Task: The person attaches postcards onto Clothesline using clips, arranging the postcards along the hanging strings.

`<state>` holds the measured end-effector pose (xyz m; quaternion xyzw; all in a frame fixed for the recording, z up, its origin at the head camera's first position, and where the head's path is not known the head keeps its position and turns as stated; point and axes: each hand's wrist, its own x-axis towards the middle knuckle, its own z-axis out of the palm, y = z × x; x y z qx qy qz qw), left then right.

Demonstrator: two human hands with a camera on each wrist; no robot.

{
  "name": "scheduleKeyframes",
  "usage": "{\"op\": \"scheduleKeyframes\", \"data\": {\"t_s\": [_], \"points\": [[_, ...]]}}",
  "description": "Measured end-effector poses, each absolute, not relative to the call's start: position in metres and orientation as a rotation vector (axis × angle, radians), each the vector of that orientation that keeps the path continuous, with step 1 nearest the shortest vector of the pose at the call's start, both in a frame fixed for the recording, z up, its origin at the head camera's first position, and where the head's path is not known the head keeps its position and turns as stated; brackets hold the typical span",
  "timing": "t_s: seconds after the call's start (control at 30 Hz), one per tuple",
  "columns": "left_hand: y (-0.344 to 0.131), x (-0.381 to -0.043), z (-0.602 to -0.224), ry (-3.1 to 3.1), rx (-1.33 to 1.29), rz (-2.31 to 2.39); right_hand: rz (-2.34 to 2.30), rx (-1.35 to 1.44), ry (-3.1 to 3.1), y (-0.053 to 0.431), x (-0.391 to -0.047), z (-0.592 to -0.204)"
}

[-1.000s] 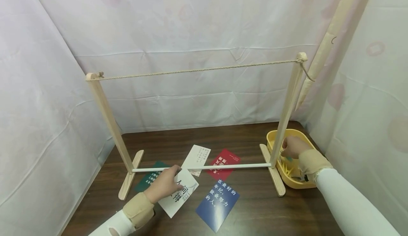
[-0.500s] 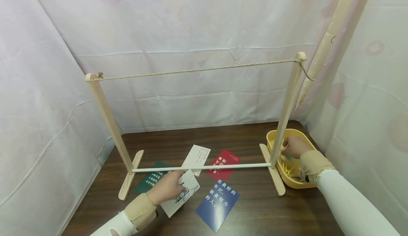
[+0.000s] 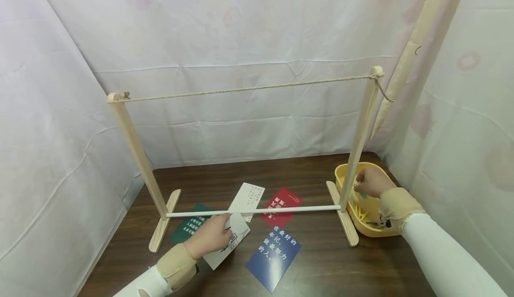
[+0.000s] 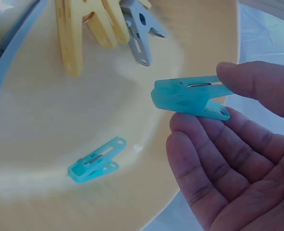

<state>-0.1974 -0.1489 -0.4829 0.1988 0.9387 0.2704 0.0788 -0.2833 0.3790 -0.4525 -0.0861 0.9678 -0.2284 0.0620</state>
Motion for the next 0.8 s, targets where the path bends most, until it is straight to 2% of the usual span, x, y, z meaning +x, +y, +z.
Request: {"op": "scheduleKeyframes", "data": {"t_s": [0.8], "points": [[-0.166, -0.215, -0.468, 2.874, 0.479, 1.124, -0.857, -0.236, 3.112, 0.364, -0.269, -0.435]]}}
